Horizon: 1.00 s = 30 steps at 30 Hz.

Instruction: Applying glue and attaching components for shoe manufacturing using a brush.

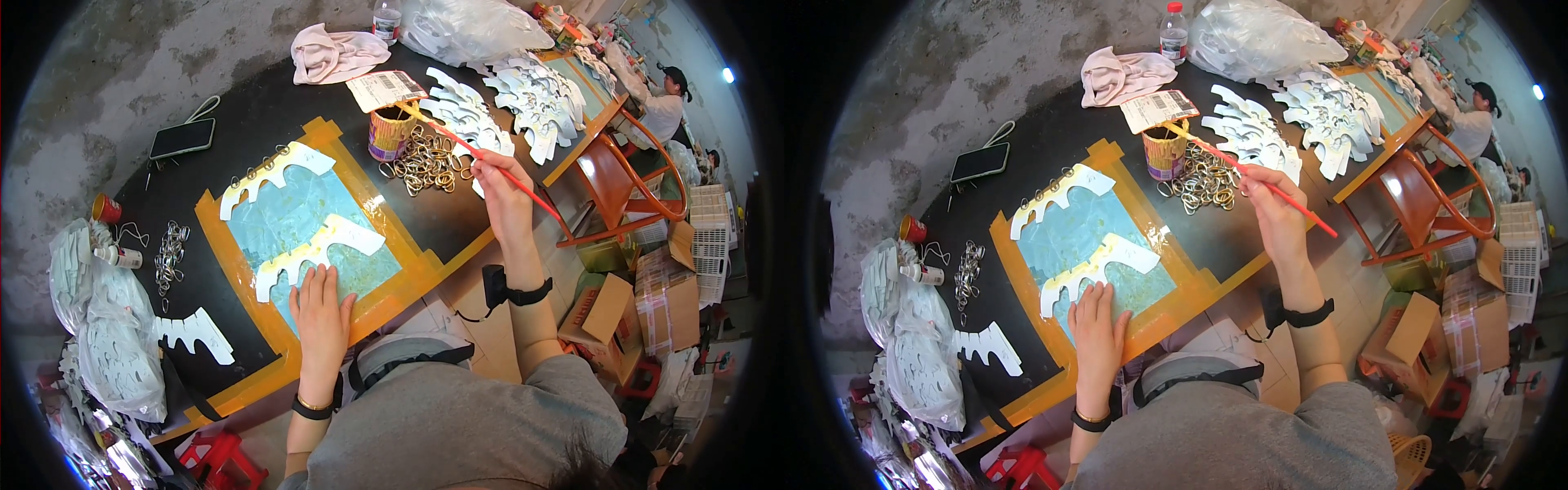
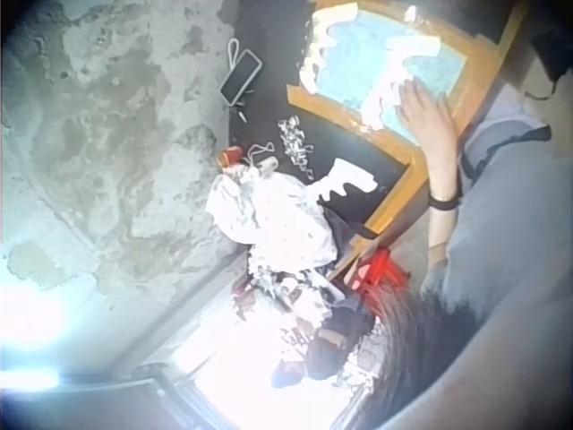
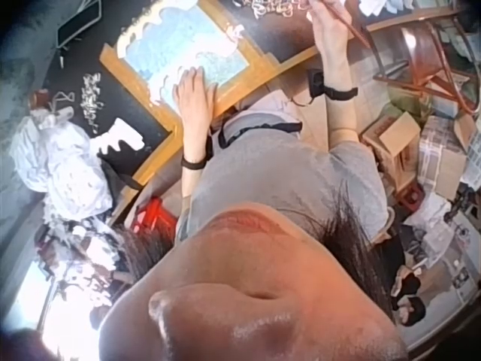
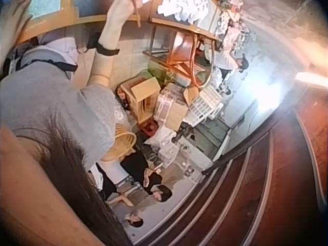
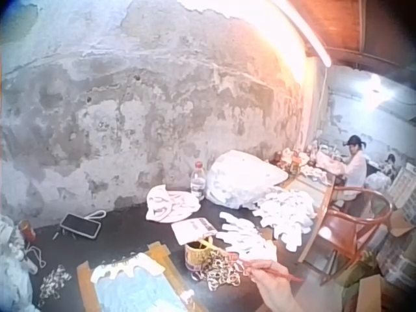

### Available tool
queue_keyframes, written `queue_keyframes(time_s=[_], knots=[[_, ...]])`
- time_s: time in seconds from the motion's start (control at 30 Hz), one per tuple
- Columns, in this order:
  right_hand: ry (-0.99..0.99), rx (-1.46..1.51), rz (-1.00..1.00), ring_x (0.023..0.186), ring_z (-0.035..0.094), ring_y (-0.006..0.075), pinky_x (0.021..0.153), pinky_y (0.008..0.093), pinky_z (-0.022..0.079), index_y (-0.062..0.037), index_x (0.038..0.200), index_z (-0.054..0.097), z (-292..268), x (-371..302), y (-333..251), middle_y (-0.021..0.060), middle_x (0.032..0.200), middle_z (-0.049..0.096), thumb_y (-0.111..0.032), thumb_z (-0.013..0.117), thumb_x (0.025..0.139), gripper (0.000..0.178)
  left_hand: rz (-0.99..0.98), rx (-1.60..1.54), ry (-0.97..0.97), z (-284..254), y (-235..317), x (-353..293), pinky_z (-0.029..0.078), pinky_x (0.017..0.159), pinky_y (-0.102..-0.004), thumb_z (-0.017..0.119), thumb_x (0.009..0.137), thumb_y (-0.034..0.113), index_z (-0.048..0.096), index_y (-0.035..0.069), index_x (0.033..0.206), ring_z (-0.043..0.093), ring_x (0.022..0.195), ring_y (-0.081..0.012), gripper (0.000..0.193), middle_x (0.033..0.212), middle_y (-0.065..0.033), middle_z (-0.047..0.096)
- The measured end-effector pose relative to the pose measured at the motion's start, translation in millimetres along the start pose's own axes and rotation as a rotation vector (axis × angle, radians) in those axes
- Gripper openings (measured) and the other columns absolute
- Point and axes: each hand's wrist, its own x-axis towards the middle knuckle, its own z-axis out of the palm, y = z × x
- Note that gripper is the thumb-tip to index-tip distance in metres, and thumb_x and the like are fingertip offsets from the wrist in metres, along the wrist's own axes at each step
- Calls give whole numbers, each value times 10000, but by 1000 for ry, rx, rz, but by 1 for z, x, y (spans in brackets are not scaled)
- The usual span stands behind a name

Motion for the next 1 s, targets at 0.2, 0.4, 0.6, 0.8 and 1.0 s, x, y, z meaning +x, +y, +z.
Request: queue_keyframes(time_s=[0.2,0.4,0.6,0.8,1.0], knots=[[-272,-797,-512,952,648,211,817,307,538,-32,913,712,17,-5,-26,130,1113,654,138,641,794,219,14,15,23,2,-1,-1,271,1111,-509,693,860,223,531,20,1324,429,1328,-304,532,1370,-137,518],[-497,-1164,-784,933,654,267,781,323,537,-58,930,714,24,4,-53,126,1085,664,142,686,684,319,19,14,31,3,-1,-1,273,1110,-509,698,855,222,534,19,1322,432,1324,-302,535,1365,-138,521],[-427,-1220,-911,873,670,260,738,316,537,-27,938,705,32,16,-61,122,1001,690,120,699,719,263,16,17,39,3,-2,0,276,1107,-509,701,854,226,537,22,1321,434,1323,-300,536,1365,-136,523],[-153,-1025,-695,757,690,203,719,279,540,17,967,681,21,18,-47,125,888,716,51,681,845,126,14,18,37,3,-3,1,276,1107,-508,701,855,230,536,24,1322,435,1327,-296,537,1367,-133,524],[73,-110,-86,817,681,185,807,300,563,40,1086,595,7,32,-31,161,947,697,-86,590,969,172,19,9,35,2,-1,-2,273,1111,-504,696,860,230,534,27,1325,434,1327,-296,532,1367,-134,524]])
